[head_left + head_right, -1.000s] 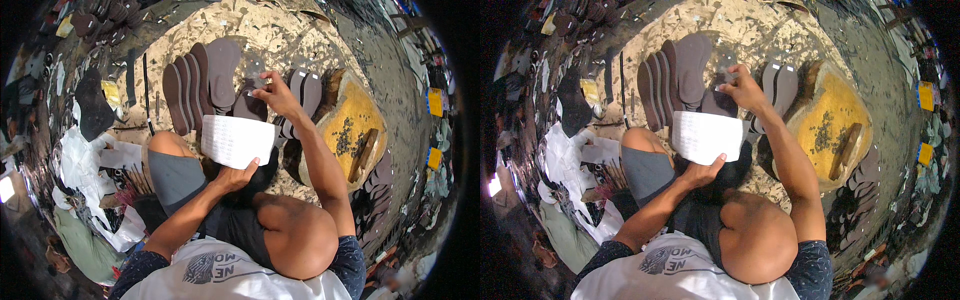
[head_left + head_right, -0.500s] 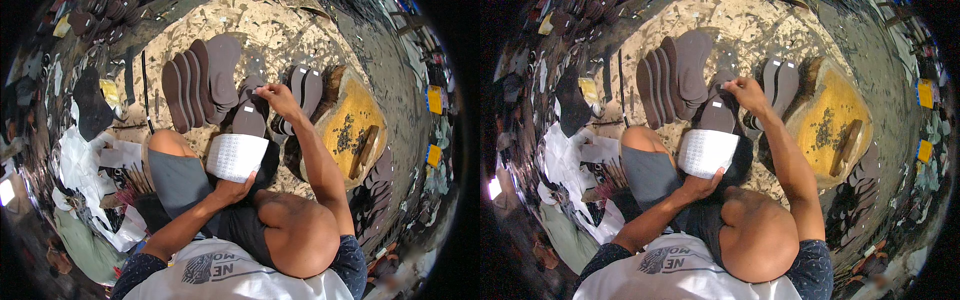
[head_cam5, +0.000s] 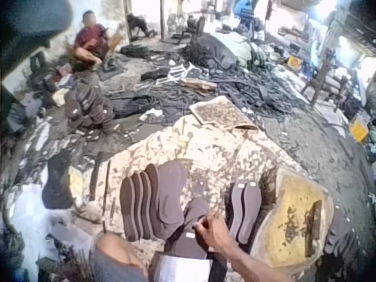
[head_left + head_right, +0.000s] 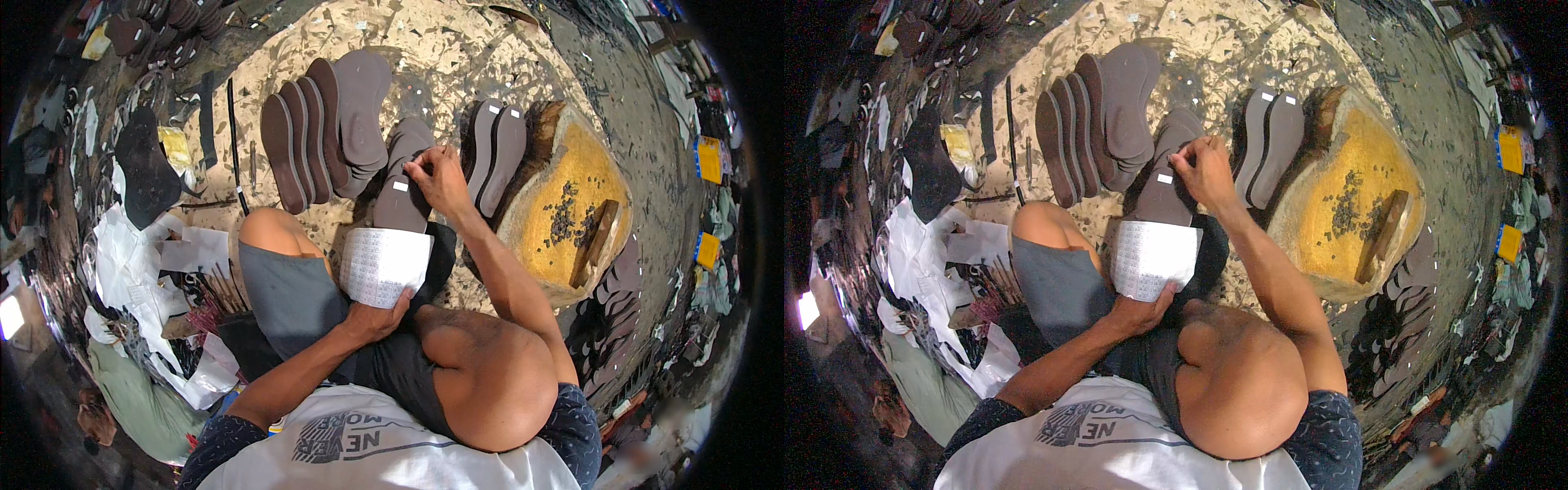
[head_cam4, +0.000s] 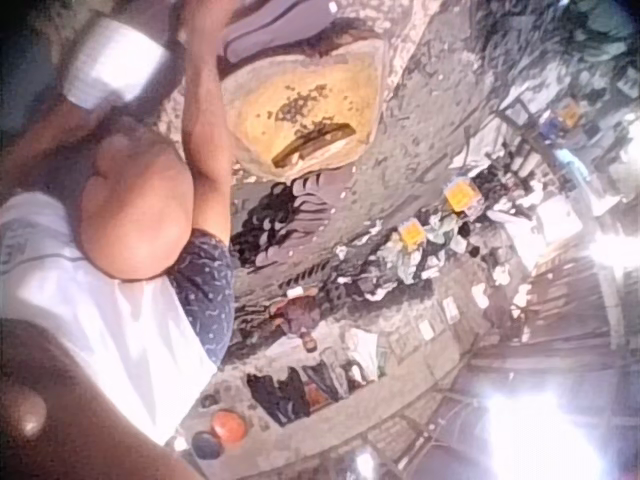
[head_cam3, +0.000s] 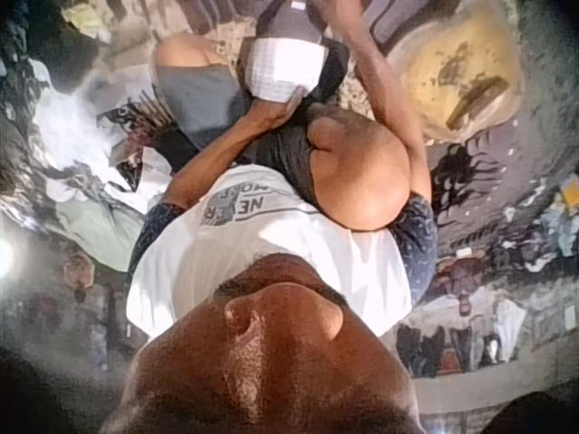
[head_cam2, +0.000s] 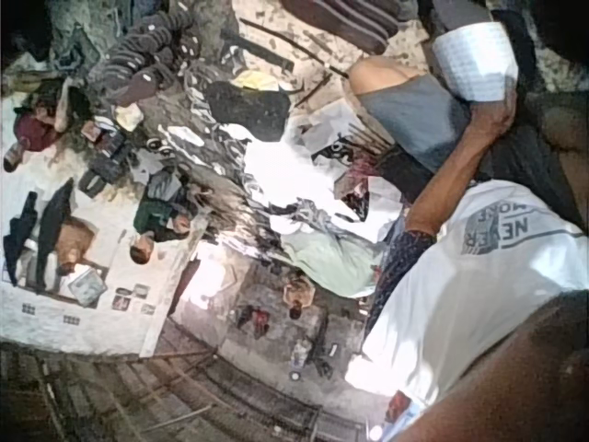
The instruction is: The person sits on the floor and applies small white labels to the heel area of multiple shoe insoles. They handle insoles one at a time, peel labels from a sheet, and place them on each insole before stacking the labeled pieces.
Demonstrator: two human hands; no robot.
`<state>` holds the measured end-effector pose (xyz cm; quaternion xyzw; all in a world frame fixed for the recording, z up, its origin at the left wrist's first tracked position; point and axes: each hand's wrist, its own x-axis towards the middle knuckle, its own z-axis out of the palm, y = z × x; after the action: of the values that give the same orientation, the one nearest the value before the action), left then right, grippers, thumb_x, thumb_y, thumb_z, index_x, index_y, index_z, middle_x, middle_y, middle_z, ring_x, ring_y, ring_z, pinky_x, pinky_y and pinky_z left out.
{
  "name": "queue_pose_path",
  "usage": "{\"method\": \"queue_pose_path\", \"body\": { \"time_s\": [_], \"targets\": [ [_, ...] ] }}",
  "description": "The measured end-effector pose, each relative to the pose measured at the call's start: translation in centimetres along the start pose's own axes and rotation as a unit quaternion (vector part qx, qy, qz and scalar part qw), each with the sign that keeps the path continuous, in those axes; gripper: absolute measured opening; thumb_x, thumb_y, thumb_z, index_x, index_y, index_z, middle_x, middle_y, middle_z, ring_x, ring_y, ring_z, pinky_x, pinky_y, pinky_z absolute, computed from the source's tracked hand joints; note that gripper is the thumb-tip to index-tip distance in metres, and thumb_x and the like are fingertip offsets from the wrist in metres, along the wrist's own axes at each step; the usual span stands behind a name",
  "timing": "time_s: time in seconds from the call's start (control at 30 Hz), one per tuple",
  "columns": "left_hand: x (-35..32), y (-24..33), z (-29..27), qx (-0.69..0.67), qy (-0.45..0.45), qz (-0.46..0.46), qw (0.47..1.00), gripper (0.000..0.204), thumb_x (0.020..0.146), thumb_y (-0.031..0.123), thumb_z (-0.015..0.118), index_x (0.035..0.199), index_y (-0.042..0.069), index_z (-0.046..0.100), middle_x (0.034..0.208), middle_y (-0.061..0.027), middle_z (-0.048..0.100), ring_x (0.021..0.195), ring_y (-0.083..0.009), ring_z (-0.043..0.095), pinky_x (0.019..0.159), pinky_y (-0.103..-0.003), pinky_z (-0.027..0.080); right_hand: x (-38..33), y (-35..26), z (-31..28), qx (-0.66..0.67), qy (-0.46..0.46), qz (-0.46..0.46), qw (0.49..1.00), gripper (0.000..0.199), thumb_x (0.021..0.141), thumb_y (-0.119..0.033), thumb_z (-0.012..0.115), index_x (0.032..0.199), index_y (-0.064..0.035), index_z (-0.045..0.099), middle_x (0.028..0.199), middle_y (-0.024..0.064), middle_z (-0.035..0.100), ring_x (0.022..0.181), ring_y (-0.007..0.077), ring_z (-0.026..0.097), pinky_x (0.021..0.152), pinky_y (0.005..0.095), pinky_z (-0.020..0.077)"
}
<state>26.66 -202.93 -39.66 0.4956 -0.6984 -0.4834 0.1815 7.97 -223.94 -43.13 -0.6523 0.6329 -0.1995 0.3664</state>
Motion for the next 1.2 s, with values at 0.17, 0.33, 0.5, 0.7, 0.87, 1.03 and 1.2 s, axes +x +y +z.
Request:
{"method": "queue_pose_path", "body": {
  "time_s": [0.17, 0.33, 0.5, 0.7, 0.87, 1.03, 1.2],
  "targets": [
    [2.2, 0.3, -0.3, -0.008, 0.034, -0.012, 0.999, 0.035, 0.104, 0.028, 0.058, 0.121, -0.002, 0.066, 0.116, -0.0246, 0.066, 0.108, -0.0466, 0.060, 0.098, -0.052, 0.046, -0.4, 2.8, 0.2, 0.118, 0.110, 0.014, 0.987, 0.015, 0.097, -0.012, 0.072, 0.103, 0.0007, 0.067, 0.100, 0.0191, 0.064, 0.094, 0.0344, 0.063, 0.083, 0.0459, 0.0521],
    [5.2, 0.0, -1.1, -0.060, 0.025, 0.000, 0.998, 0.038, 0.100, 0.026, 0.060, 0.123, -0.004, 0.064, 0.116, -0.0260, 0.066, 0.108, -0.0477, 0.060, 0.099, -0.054, 0.045, -3.3, -0.2, -1.7, 0.140, 0.051, 0.029, 0.988, 0.032, 0.106, -0.019, 0.059, 0.128, 0.0028, 0.065, 0.102, 0.0213, 0.071, 0.089, 0.0300, 0.067, 0.083, 0.0401, 0.0518],
    [7.2, 1.1, -1.9, -0.018, -0.006, 0.062, 0.998, 0.030, 0.102, 0.015, 0.056, 0.123, -0.005, 0.064, 0.113, -0.0253, 0.068, 0.101, -0.0432, 0.064, 0.095, -0.052, 0.049, -3.6, 0.4, -3.3, 0.153, 0.019, 0.058, 0.986, 0.041, 0.109, -0.023, 0.058, 0.141, 0.0024, 0.058, 0.121, 0.0129, 0.073, 0.118, 0.0187, 0.064, 0.102, 0.0342, 0.0499],
    [10.6, 3.8, -5.7, -0.482, 0.194, -0.142, 0.843, 0.037, 0.108, 0.022, 0.059, 0.135, -0.004, 0.059, 0.129, -0.0087, 0.066, 0.116, -0.0210, 0.064, 0.101, -0.040, 0.052, 4.7, 12.8, -13.7, 0.169, 0.157, 0.077, 0.970, 0.041, 0.103, -0.020, 0.062, 0.138, -0.0009, 0.062, 0.130, 0.0251, 0.069, 0.120, 0.0359, 0.066, 0.104, 0.0439, 0.0499],
    [14.2, 2.9, -9.1, -0.563, 0.296, -0.103, 0.765, 0.040, 0.101, 0.017, 0.071, 0.137, 0.003, 0.059, 0.127, -0.0053, 0.067, 0.109, -0.0168, 0.066, 0.089, -0.036, 0.058, 2.6, -1.4, -11.5, 0.117, 0.168, -0.003, 0.979, 0.028, 0.098, -0.016, 0.070, 0.121, -0.0010, 0.070, 0.107, 0.0158, 0.074, 0.099, 0.0255, 0.070, 0.089, 0.0388, 0.0549],
    [16.2, 4.8, -7.4, -0.587, 0.278, -0.084, 0.756, 0.044, 0.102, 0.015, 0.068, 0.142, 0.002, 0.054, 0.136, -0.0070, 0.063, 0.123, -0.0198, 0.061, 0.104, -0.038, 0.051, -2.3, -7.5, -6.2, 0.206, 0.048, -0.090, 0.973, 0.020, 0.099, -0.016, 0.068, 0.114, -0.0025, 0.071, 0.104, 0.0164, 0.071, 0.098, 0.0311, 0.071, 0.086, 0.0388, 0.0548],
    [15.7, 4.6, -9.0, -0.632, 0.257, -0.109, 0.723, 0.055, 0.104, 0.032, 0.067, 0.146, 0.001, 0.049, 0.142, -0.0077, 0.059, 0.130, -0.0212, 0.056, 0.114, -0.045, 0.043, -2.8, -8.1, -6.8, 0.152, 0.066, -0.115, 0.979, 0.021, 0.099, -0.018, 0.069, 0.113, -0.0028, 0.071, 0.103, 0.0182, 0.071, 0.098, 0.0343, 0.071, 0.086, 0.0406, 0.0548]
  ]
}}
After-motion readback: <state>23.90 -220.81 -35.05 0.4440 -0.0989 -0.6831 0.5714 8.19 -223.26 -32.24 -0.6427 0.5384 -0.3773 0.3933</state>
